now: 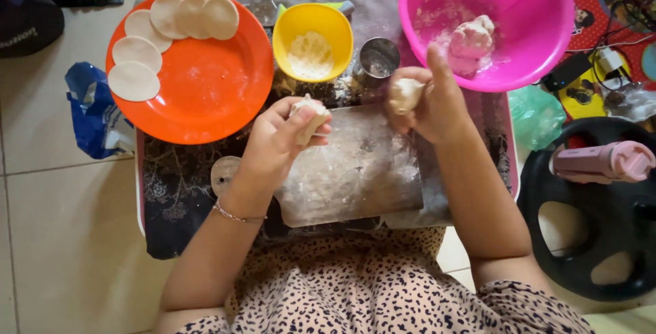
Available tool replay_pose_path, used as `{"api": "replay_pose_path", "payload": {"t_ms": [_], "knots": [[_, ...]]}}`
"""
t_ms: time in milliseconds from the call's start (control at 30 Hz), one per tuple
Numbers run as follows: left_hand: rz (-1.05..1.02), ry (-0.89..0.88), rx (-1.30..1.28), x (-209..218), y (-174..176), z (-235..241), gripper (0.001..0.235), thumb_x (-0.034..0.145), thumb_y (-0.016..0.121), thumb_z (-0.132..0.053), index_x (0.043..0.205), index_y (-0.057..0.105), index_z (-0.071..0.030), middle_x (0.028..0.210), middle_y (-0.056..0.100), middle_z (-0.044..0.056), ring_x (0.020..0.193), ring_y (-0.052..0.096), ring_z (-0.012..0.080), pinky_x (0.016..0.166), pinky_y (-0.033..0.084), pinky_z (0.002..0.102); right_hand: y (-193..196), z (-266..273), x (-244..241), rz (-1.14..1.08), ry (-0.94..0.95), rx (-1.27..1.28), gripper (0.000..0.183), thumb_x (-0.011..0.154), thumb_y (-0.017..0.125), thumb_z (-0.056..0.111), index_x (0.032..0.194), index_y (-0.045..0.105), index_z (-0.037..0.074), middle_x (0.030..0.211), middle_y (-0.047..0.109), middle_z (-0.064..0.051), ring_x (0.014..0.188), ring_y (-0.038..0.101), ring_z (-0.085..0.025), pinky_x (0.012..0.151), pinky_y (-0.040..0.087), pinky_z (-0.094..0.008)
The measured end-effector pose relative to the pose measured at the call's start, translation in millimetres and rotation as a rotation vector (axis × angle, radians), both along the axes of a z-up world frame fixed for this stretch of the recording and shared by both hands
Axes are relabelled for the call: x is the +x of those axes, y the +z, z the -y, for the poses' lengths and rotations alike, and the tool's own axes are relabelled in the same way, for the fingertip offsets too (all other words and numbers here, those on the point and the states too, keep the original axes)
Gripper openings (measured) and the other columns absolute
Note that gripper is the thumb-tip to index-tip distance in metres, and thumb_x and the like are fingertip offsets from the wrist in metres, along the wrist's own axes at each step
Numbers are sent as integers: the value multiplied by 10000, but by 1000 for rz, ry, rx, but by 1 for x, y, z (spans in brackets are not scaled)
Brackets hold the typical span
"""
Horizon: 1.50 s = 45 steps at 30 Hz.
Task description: Rolling out dough with a rolling pin and cutting it into circular shapes using a metal cutter on a board.
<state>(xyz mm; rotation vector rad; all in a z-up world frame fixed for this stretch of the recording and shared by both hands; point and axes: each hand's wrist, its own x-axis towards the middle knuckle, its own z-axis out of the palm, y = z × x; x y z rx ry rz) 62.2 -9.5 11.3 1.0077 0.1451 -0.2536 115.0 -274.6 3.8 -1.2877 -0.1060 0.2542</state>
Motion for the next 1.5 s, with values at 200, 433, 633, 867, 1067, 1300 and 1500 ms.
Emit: {"api": "replay_pose_path", "payload": {"t_ms": [200,433,633,867,1067,1300,1500], "knots": [[106,-154,-34,42,43,40,256,930,619,-216,1113,605,-39,946,744,148,907,766,241,824,661,464,9,42,0,-31,174,453,338,1020,510,255,1035,637,-58,832,652,-340,666,738,-405,575,636,-497],[1095,-104,1008,123,67,140,384,824,677,-65,1191,655,46,921,701,148,746,645,252,666,532,341,34,110,-52,152,-151,869,473,1053,662,326,1367,603,-23,1300,647,-216,1201,645,-326,945,610,-358],[1137,-291,1338,165,29,196,74,810,638,-36,856,685,-71,808,745,100,786,706,352,1090,263,725,16,123,-72,23,-211,1079,464,1047,651,242,1350,529,-87,1270,609,-285,1109,657,-371,920,633,-373],[1201,-215,1533,185,15,210,288,779,811,-295,930,688,-83,856,727,97,832,709,319,1052,304,772,17,124,-70,-98,-441,1007,257,927,538,137,1111,565,-40,1062,592,-189,907,610,-276,811,580,-356],[1363,-10,1202,142,69,140,381,898,760,-157,1220,638,6,1115,735,153,964,704,277,927,543,406,10,129,-70,-77,-325,885,485,1075,458,462,805,545,69,706,494,-59,577,433,-130,430,311,-214],[1200,355,839,34,49,42,211,1001,643,-242,1138,707,-95,1021,715,64,934,689,296,896,547,418,41,0,-50,-38,-167,580,690,953,299,699,470,233,211,422,143,50,332,113,-72,357,88,-185],[1420,363,1057,-7,17,36,387,1013,535,-388,1209,710,-104,1255,700,127,1152,686,345,972,553,465,14,-70,-32,-270,-224,321,706,979,383,707,543,315,156,436,176,62,371,182,-101,373,150,-221]]}}
